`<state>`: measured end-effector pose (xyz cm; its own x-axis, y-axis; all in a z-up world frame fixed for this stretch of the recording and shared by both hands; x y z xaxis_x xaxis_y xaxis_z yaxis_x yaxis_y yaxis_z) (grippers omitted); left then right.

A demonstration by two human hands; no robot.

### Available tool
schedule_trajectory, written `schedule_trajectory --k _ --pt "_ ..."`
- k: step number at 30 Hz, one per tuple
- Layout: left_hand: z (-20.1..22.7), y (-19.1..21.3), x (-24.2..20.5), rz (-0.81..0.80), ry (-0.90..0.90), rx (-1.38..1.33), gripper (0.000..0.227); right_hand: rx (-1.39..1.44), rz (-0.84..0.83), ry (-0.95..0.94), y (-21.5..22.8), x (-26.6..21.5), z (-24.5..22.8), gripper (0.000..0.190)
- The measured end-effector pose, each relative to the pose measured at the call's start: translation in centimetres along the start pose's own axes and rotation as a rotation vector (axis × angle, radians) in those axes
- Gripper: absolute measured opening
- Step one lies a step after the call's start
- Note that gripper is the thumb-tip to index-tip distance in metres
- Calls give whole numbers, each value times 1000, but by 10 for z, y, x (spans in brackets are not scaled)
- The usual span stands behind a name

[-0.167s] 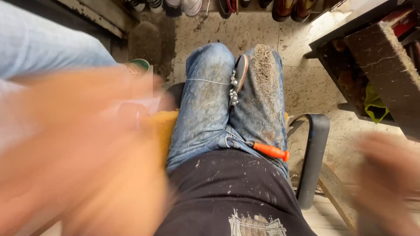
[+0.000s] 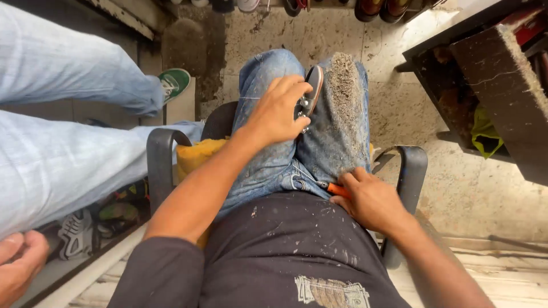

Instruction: Hand-sewing a replacement sole onto a shoe using an awl and heavy thread

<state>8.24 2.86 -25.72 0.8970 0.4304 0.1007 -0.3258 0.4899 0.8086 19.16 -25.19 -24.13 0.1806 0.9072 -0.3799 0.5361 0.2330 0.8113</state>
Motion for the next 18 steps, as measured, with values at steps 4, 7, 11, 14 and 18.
schedule_trajectory --k 4,7,11,14,18 --pt "-40 -83 4 -17 46 149 43 65 -185 -128 -19 -6 6 37" --pt "-54 -80 11 22 -55 -35 46 412 -264 -293 32 -5 1 37" --pt "-60 -49 11 28 -174 -333 38 887 62 -228 0 3 61 36" --pt "-62 -49 12 -110 -20 -567 37 1038 278 -2 1 34 59 39" --pt "-81 -85 10 -148 92 -920 58 945 420 24 -11 74 63 36"
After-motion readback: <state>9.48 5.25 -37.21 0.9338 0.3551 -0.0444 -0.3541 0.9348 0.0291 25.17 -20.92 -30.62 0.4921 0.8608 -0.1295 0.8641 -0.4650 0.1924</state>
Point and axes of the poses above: each hand's wrist, its own x-axis towards the middle knuckle, its own y-axis out of the back of the hand, z = x × y, the point moved 2 cm from there along x, towards the middle knuckle, and after that the axes turned 9 degrees about x, right-handed, at the moved point
